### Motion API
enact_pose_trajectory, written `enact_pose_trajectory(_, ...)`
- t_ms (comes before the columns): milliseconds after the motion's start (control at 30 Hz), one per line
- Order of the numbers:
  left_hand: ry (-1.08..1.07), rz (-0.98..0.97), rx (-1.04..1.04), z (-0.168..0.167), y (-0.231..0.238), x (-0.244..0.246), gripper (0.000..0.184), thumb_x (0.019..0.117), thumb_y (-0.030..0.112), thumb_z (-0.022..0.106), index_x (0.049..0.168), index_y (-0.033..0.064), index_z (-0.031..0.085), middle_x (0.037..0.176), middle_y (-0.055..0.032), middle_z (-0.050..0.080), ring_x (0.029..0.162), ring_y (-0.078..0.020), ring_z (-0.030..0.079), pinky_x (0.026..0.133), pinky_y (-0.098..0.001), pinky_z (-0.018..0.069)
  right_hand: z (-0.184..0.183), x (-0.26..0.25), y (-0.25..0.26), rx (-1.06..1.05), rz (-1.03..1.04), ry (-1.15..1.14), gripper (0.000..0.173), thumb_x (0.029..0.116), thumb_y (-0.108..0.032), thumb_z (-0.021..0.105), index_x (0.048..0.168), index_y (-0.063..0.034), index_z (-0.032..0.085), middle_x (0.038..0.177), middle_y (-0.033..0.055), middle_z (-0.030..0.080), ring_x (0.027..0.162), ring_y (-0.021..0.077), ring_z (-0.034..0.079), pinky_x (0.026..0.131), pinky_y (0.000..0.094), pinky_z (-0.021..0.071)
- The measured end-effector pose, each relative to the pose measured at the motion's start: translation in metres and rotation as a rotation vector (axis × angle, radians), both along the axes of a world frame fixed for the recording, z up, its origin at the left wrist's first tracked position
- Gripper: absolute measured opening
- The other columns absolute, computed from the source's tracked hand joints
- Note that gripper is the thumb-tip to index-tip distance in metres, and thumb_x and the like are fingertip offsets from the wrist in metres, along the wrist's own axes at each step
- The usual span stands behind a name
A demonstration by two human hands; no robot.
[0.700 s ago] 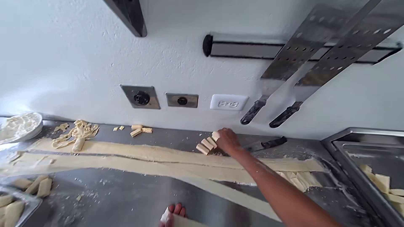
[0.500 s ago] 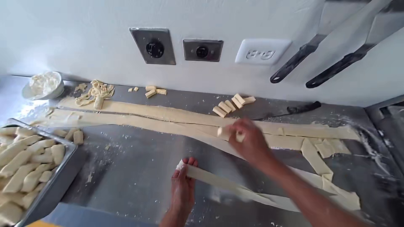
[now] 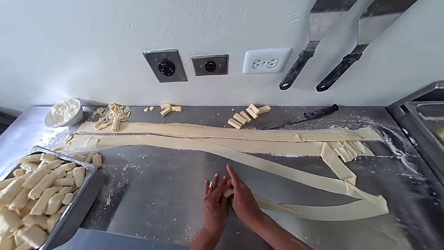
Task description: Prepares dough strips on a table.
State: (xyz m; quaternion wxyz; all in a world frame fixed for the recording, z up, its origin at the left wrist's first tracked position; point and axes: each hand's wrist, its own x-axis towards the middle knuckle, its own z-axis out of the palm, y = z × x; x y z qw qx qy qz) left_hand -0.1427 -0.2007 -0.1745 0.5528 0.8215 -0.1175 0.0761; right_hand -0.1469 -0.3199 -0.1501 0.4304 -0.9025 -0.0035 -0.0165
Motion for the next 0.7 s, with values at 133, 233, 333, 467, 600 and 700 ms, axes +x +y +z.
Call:
enact_pose_trajectory(133,-0.193,-0.106,0.32,-0.016,0.002,0.001,0.037,0.0984,0.029,0.053,0.099,0.0047,0.081,0.129,-0.0162,0.069,0.129,-0.0487,0.057,0.11,-0.071,0.0335,-0.008,-0.015,-0.03,-0.044,-0.007,-0.135,0.076,0.0843,-0.005,0.075,0.149,0.0124,0.04,0.118,0.0183,0.07,0.11,0.0331,0.067,0.103,0.0412,0.0517)
enact_pose_trajectory(233,-0.189,-0.086,0.322,-0.014,0.001,0.004,0.026,0.0942,0.016,0.06,0.097,0.0011,0.081,0.124,-0.0181,0.071,0.124,-0.0478,0.061,0.108,-0.0675,0.0402,0.003,-0.016,-0.045,0.029,0.032,-0.008,0.07,0.0875,0.003,0.067,0.152,0.0074,0.04,0.127,0.0184,0.067,0.12,0.0307,0.063,0.107,0.0379,0.0497)
enact_pose_trajectory(333,-0.199,-0.025,0.216,0.012,0.007,0.014,0.017,0.085,0.004,0.068,0.097,-0.0057,0.076,0.113,-0.0206,0.074,0.113,-0.0388,0.069,0.101,-0.0506,0.0539,0.019,0.019,-0.044,0.258,0.258,0.233,0.067,0.0951,0.002,0.062,0.157,0.0025,0.035,0.139,0.0184,0.061,0.13,0.0254,0.059,0.114,0.037,0.0447)
enact_pose_trajectory(467,-0.243,0.065,0.22,0.043,0.038,0.031,0.036,0.0803,0.007,0.077,0.105,-0.0146,0.061,0.111,-0.0306,0.068,0.101,-0.0363,0.07,0.086,-0.0448,0.0585,0.039,0.063,-0.036,0.451,0.506,0.732,0.029,0.1047,-0.013,0.058,0.129,0.0026,0.059,0.103,0.0097,0.07,0.079,0.0115,0.067,0.074,0.0295,0.0566)
enact_pose_trajectory(600,-0.215,0.036,0.454,0.016,0.062,0.043,0.018,0.0835,0.004,0.075,0.092,-0.0109,0.069,0.106,-0.0294,0.068,0.1,-0.0449,0.068,0.088,-0.0521,0.0566,0.053,0.061,-0.068,0.193,0.476,0.931,0.021,0.107,-0.017,0.055,0.112,0.0022,0.062,0.087,0.0061,0.068,0.061,0.0087,0.061,0.061,0.0269,0.0529)
enact_pose_trajectory(700,-0.235,-0.078,0.581,0.011,0.077,0.031,0.023,0.0894,0.016,0.071,0.1,-0.0041,0.075,0.108,-0.025,0.071,0.101,-0.0459,0.068,0.09,-0.054,0.0559,0.065,0.035,-0.098,0.08,0.407,1.018,0.019,0.106,-0.016,0.057,0.108,0.0012,0.063,0.082,0.0037,0.067,0.057,0.007,0.059,0.057,0.0246,0.0513)
